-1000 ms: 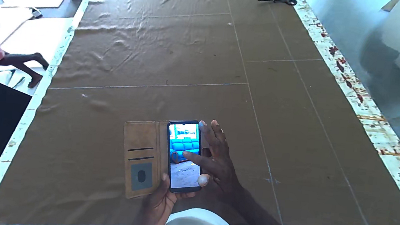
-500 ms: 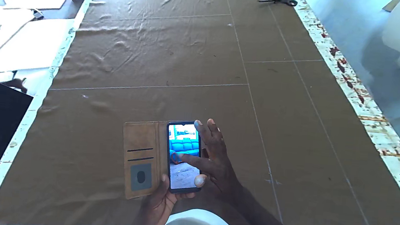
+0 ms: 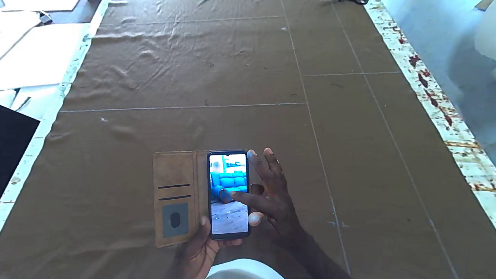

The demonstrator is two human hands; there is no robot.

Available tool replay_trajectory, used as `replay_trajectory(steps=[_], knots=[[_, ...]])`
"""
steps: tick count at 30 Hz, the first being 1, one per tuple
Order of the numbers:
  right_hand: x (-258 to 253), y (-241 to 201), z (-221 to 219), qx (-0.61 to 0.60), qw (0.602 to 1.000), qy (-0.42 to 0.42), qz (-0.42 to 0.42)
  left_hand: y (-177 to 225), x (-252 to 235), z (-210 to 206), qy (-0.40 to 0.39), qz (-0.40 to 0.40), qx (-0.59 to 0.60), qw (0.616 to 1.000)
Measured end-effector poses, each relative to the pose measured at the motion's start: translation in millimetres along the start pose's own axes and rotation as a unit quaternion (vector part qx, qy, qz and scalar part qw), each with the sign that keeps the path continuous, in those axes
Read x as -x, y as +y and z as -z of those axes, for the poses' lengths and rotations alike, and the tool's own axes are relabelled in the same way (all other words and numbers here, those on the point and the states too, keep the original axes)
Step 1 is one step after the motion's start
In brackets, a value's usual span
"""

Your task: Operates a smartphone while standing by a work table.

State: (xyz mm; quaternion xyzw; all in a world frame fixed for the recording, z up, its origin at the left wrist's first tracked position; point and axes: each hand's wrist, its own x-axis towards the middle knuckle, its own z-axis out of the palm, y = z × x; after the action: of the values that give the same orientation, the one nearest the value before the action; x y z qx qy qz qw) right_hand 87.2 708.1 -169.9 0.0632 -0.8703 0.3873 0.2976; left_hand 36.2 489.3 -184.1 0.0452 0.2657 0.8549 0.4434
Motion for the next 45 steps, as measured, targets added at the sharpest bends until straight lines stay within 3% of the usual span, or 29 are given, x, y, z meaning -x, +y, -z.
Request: replay_trajectory(steps=[30,36,45], knots=[[-1.0,1.6,5.4,-0.057,0.998,0.029,0.002,-0.5,-0.3,1.7,0.0,-0.003,0.018,1.0],[1.7,-2.2,-1.1,-0.013,1.0,-0.021,0.012,-0.8,-0.5,-0.6,0.004,-0.007,0.013,1.0],[2.1,5.0,4.3,0.023,1.0,-0.008,0.015,-0.9,0.5,-0.8,0.011,-0.006,0.005,1.0]])
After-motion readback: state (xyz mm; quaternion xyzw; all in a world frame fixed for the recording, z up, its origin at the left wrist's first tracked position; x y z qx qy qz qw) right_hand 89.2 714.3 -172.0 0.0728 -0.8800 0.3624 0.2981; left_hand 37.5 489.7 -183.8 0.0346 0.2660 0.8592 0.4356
